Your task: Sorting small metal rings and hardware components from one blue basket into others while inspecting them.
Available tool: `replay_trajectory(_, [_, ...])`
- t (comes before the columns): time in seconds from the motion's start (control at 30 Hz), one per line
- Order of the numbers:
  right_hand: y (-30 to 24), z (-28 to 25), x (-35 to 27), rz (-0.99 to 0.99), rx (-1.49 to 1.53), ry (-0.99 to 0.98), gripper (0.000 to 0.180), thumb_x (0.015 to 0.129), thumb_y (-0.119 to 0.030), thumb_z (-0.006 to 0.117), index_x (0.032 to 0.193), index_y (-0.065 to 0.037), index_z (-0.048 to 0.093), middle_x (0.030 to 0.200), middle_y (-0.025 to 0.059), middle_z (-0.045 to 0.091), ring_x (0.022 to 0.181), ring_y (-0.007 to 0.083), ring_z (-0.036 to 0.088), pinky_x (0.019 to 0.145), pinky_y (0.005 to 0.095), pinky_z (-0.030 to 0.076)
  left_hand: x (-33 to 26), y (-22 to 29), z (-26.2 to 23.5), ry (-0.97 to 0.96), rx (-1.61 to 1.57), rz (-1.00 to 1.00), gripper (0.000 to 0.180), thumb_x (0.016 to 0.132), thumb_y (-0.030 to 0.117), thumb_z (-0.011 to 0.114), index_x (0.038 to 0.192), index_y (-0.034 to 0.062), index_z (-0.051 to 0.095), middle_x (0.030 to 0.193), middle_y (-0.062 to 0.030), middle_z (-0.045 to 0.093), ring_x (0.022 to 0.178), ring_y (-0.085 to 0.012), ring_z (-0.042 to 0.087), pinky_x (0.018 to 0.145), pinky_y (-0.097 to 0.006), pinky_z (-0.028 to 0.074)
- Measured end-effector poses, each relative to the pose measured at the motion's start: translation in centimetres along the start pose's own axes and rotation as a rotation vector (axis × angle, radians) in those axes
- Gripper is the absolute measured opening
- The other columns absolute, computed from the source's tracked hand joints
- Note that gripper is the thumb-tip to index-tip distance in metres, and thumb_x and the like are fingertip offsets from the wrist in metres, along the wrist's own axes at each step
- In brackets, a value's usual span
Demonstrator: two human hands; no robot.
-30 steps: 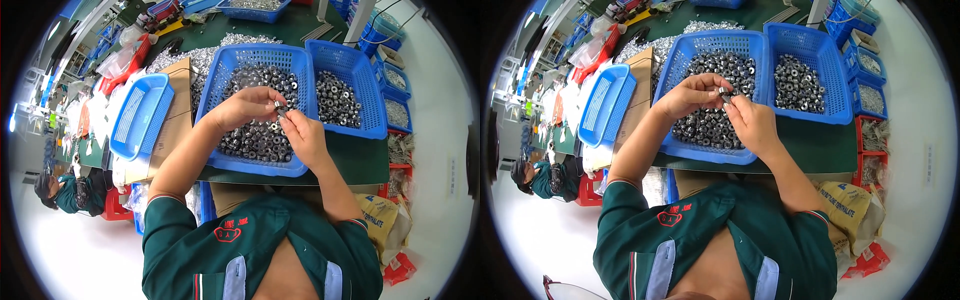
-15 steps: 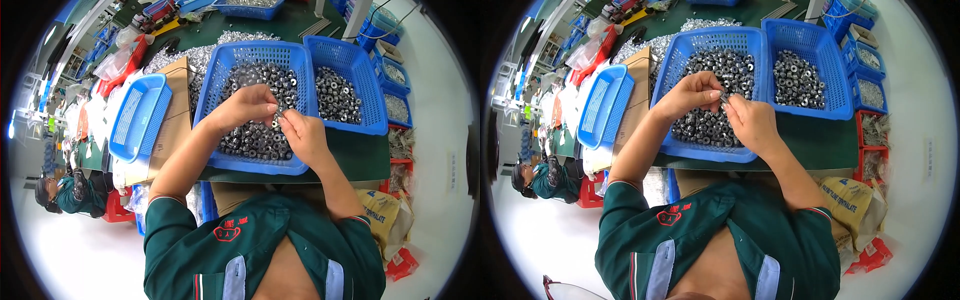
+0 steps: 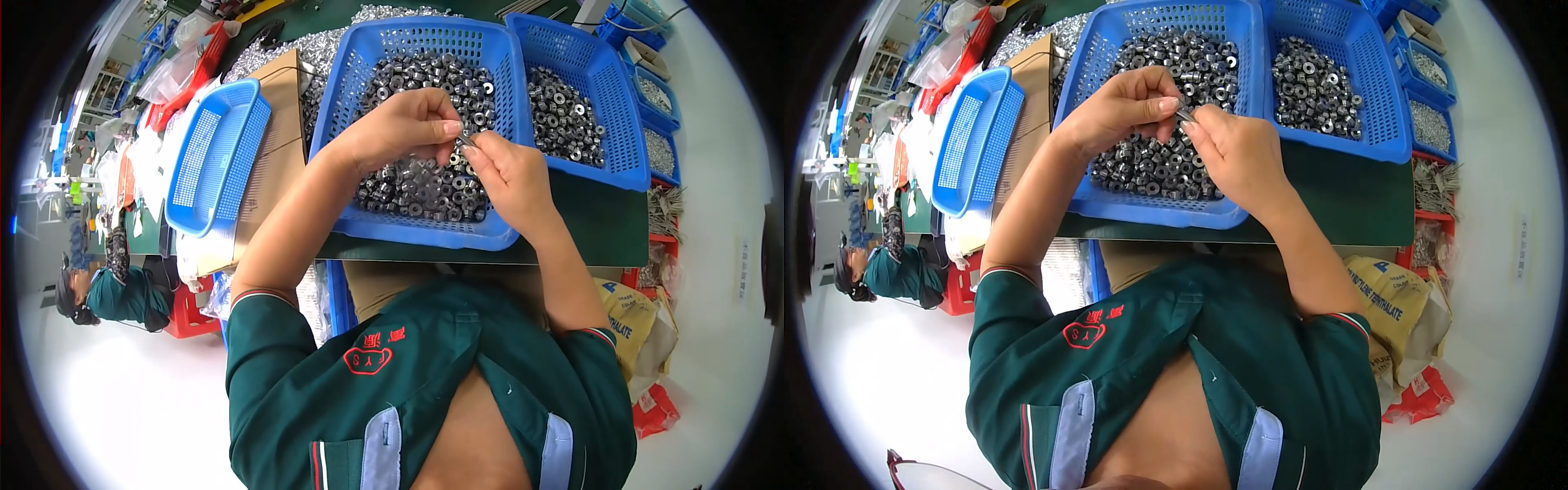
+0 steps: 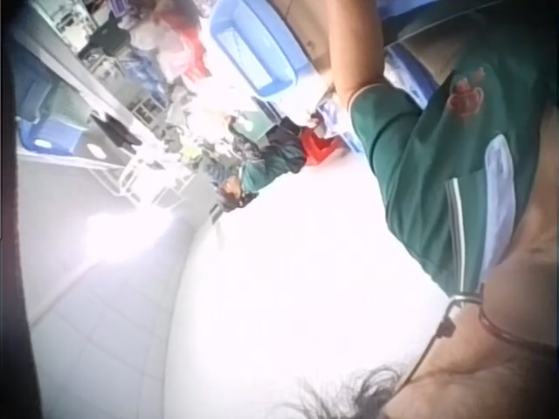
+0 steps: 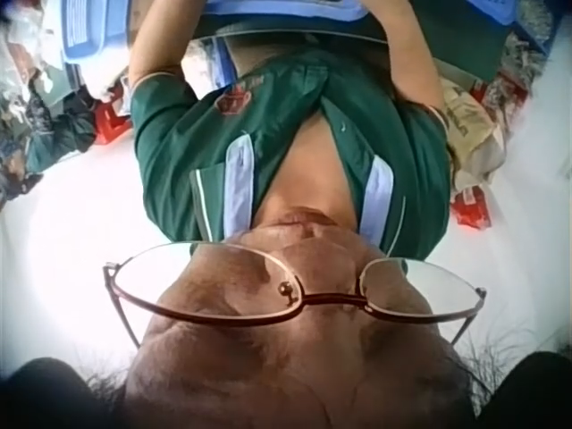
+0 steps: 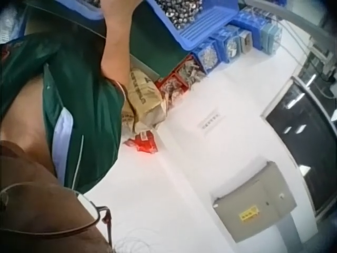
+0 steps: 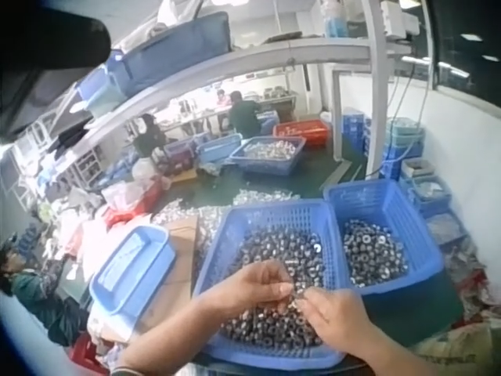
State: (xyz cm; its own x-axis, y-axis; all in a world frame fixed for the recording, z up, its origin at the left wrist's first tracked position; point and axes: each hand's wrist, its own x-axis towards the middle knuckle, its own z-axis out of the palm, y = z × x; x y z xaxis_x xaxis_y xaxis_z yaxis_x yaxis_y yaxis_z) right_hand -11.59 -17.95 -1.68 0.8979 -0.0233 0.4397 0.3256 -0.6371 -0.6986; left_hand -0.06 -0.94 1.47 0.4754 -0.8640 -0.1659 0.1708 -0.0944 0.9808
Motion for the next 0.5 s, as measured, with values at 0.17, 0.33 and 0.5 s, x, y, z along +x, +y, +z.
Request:
replay_trajectory(0.17, [-0.2, -0.5, 0.2, 0.129, 0.126, -0.082, 0.024, 0.093, -0.025, 0.057, 0.078, -0.006, 0.058, 0.060, 0.0135, 0.055, 0.053, 0.0319, 0.056, 0.049, 0.0394, 0.040, 0.0, -0.1, 0.0, -0.007, 0.085, 0.113, 0.018, 0.095, 0.020, 0.058, 0.100, 0.0030, 0.054, 0.081, -0.0049, 0.064, 0.071, -0.0083, 0.060, 0.059, -0.020, 0.042])
replay_trajectory(0.33, [-0.1, -0.4, -0.1, 0.161, 0.247, -0.017, 0.025, 0.095, -0.027, 0.055, 0.086, -0.005, 0.061, 0.063, 0.0116, 0.058, 0.053, 0.0259, 0.057, 0.050, 0.0355, 0.041, 0.7, -0.7, -0.4, -0.014, -0.394, -0.080, 0.012, 0.092, 0.011, 0.054, 0.103, 0.0046, 0.055, 0.079, -0.0075, 0.060, 0.068, -0.0123, 0.055, 0.054, -0.021, 0.037])
replay_trajectory(0.5, [-0.2, -0.3, -0.2, 0.123, 0.241, 0.023, 0.023, 0.095, -0.025, 0.056, 0.086, -0.004, 0.060, 0.064, 0.0122, 0.058, 0.054, 0.0268, 0.057, 0.051, 0.0350, 0.043, 1.6, -2.2, 0.8, -0.047, 0.112, -0.337, 0.015, 0.080, 0.015, 0.065, 0.090, 0.0049, 0.063, 0.075, -0.0011, 0.063, 0.060, -0.0073, 0.054, 0.051, -0.022, 0.041])
